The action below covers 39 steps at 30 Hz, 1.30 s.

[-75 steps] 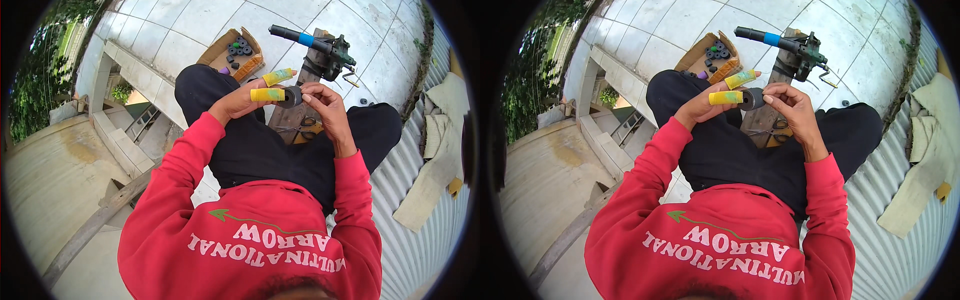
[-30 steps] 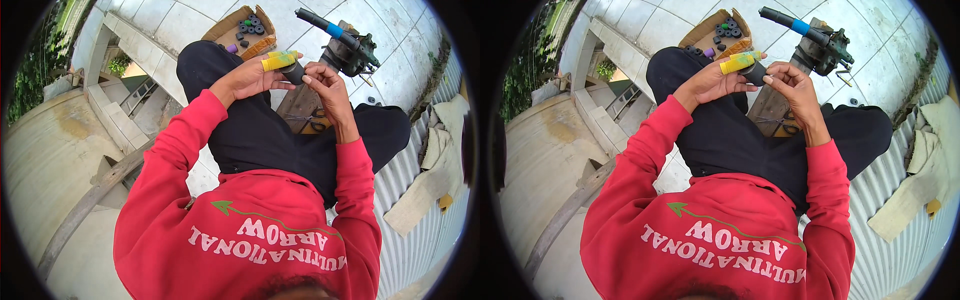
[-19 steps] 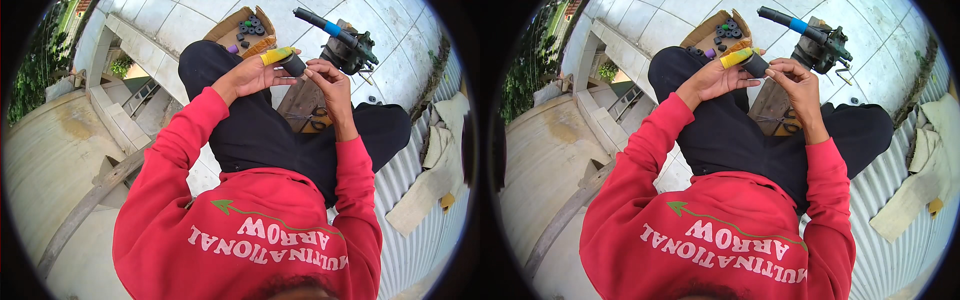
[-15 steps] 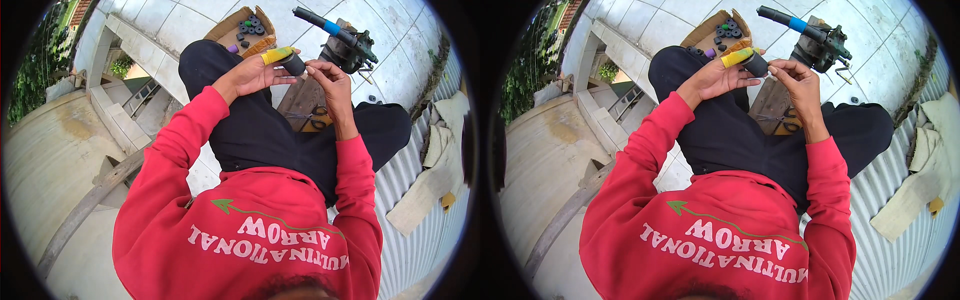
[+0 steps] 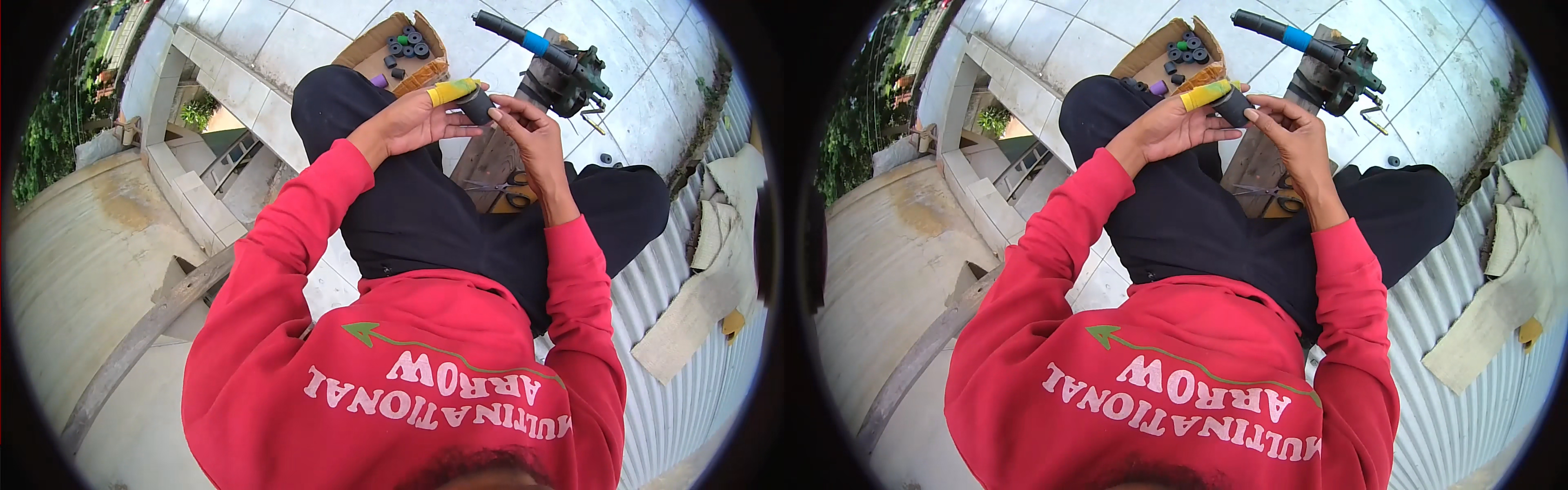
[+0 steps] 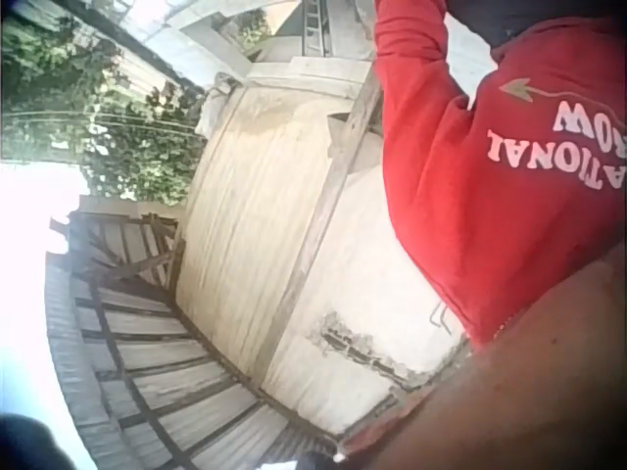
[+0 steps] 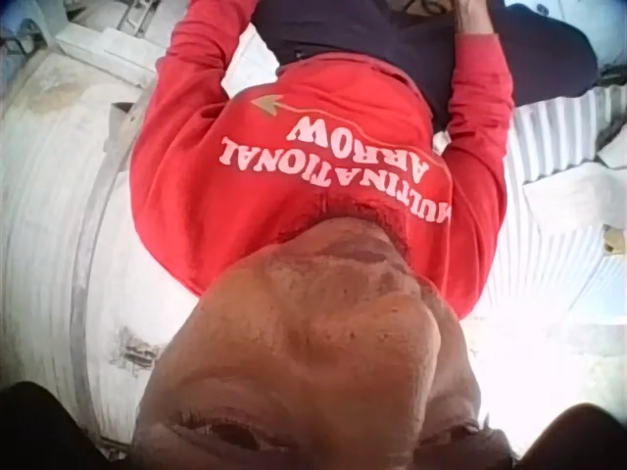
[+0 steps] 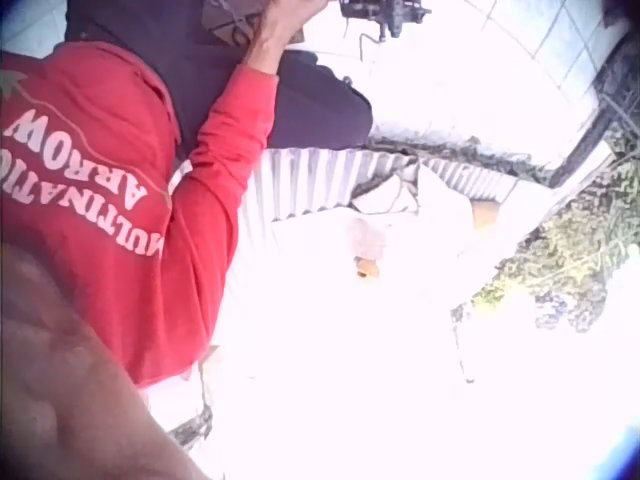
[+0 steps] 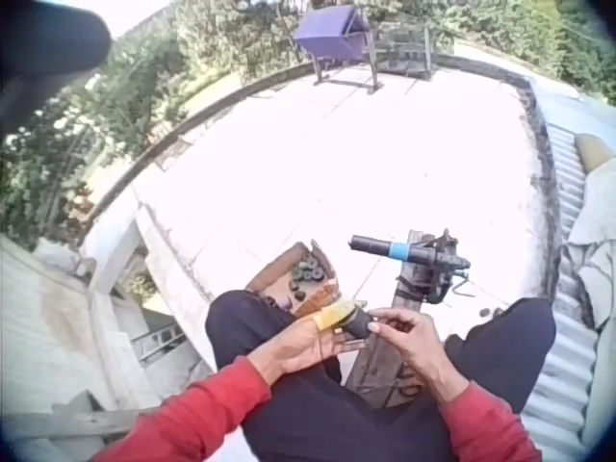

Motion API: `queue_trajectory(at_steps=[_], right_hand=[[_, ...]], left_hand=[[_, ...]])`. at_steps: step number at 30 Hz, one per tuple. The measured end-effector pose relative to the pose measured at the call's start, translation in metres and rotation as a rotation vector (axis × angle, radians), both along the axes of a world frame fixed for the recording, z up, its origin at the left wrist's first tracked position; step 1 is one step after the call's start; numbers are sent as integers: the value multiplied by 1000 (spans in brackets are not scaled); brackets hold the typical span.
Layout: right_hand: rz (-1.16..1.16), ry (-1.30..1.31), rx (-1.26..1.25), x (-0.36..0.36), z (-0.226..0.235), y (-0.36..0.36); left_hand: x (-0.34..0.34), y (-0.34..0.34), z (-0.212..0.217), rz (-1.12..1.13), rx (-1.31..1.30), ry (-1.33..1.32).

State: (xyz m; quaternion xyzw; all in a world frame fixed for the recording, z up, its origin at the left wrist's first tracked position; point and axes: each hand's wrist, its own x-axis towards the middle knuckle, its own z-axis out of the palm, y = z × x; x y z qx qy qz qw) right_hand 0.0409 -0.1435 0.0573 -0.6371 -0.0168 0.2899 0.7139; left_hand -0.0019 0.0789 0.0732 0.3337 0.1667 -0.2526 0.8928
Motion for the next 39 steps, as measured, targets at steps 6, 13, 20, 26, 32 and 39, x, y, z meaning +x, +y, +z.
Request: queue_trajectory(at_steps=[6,13,20,26,32,39], right_hand=[[-60,-34,36,0,-8,-2],[-121,-23,20,0,-8,-1],[-4,-124,40,-4,-4,1],[205,-549,-167,-15,-4,7],[281,-814,-276,-13,-26,19],[272,-995,-542,-6,-51,31]], left_hand=[[3,3,-8,-128,-18,-21],[-1,-2,-11,-70,52,-62],[-1,0,-15,-61,175,-15],[-3,-5,-17,84,237,181],[25,-14,-32,131,518,302],[59,-11,-125,133,758,408]])
